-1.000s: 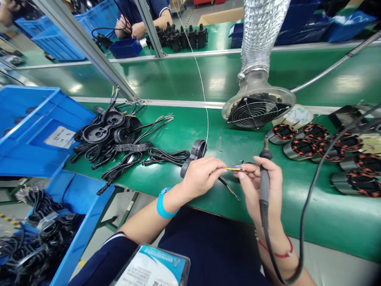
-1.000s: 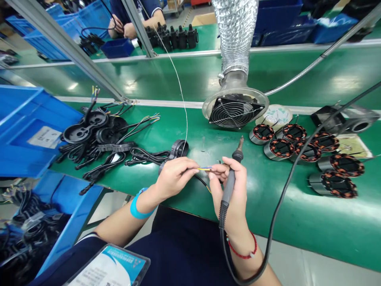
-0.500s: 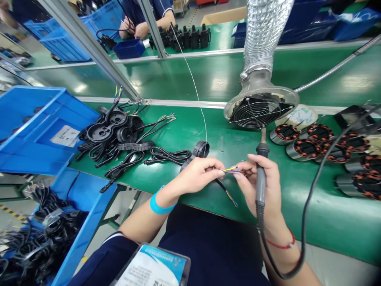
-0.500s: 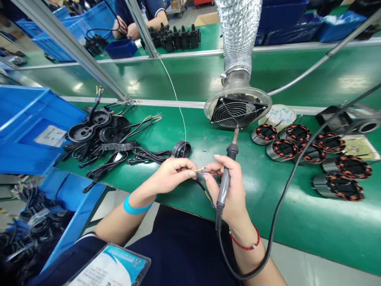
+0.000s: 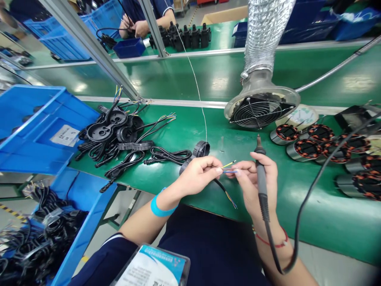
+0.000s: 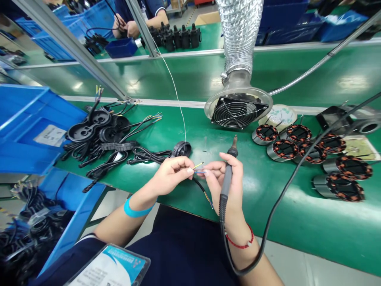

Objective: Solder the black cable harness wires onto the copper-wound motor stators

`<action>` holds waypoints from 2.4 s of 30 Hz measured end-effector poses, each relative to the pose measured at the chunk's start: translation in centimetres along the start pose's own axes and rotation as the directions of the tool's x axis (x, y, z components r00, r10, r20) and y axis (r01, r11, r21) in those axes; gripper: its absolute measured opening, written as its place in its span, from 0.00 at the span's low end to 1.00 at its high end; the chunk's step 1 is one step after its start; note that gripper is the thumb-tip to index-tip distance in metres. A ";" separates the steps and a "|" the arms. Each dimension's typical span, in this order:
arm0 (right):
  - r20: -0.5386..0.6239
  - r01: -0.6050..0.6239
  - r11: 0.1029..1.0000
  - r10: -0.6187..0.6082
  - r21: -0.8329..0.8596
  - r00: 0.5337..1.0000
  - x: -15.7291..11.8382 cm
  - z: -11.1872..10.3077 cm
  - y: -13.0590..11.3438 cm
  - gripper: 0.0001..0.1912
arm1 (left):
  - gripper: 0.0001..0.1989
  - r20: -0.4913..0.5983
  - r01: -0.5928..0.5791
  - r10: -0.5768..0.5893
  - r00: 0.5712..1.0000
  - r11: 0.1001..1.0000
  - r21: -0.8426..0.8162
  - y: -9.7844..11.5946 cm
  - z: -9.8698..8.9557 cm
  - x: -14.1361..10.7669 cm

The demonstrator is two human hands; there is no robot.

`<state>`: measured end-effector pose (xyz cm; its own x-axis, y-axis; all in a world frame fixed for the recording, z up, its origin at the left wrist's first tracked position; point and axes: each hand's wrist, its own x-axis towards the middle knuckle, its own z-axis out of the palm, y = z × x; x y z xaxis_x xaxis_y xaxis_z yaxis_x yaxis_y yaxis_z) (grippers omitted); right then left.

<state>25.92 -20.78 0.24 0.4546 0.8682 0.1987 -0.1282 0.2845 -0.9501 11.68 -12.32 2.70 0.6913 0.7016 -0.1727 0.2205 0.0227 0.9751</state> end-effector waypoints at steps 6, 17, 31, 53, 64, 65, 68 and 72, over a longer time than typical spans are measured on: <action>0.075 0.080 0.993 -0.073 -0.089 0.994 0.2 -0.2 -0.2 0.24 | 0.12 0.031 -0.007 0.005 0.999 0.997 0.077 0.0 -0.1 -0.3; 0.068 -0.114 0.993 0.116 -0.032 0.991 0.1 -0.5 -0.2 0.24 | 0.13 -0.091 -0.085 0.067 0.994 0.973 -0.216 -0.1 0.5 0.3; 0.010 0.155 0.948 -0.158 -0.278 0.987 -0.8 -1.1 -0.1 0.20 | 0.10 0.135 -0.061 0.047 0.990 0.993 0.103 0.8 1.4 0.3; -0.394 0.118 0.896 -0.303 -0.429 0.867 -2.0 -7.4 0.0 0.14 | 0.08 -0.070 -0.001 0.011 0.997 0.989 0.148 -2.4 3.6 4.9; -0.183 0.387 0.690 -0.599 -0.611 0.779 -2.6 -7.8 2.2 0.08 | 0.05 -0.110 -0.105 0.117 0.987 0.988 0.114 -2.9 4.0 4.8; -0.169 0.390 0.675 -0.607 -0.626 0.777 -2.5 -7.8 2.2 0.08 | 0.05 -0.112 -0.106 0.119 0.987 0.987 0.118 -2.9 4.0 4.8; -0.146 0.360 0.642 -0.596 -0.677 0.789 -2.4 -7.8 2.0 0.09 | 0.04 -0.117 -0.106 0.121 0.986 0.987 0.124 -2.9 4.1 4.8; -0.127 0.359 0.646 -0.580 -0.674 0.805 -2.4 -7.8 1.7 0.09 | 0.04 -0.118 -0.110 0.125 0.985 0.986 0.127 -2.9 4.2 4.8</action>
<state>31.44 -25.55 -3.78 0.5521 0.4819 0.6804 0.6743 0.2220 -0.7043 17.21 -11.99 -1.53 0.6277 0.7778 -0.0320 0.2285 -0.1448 0.9627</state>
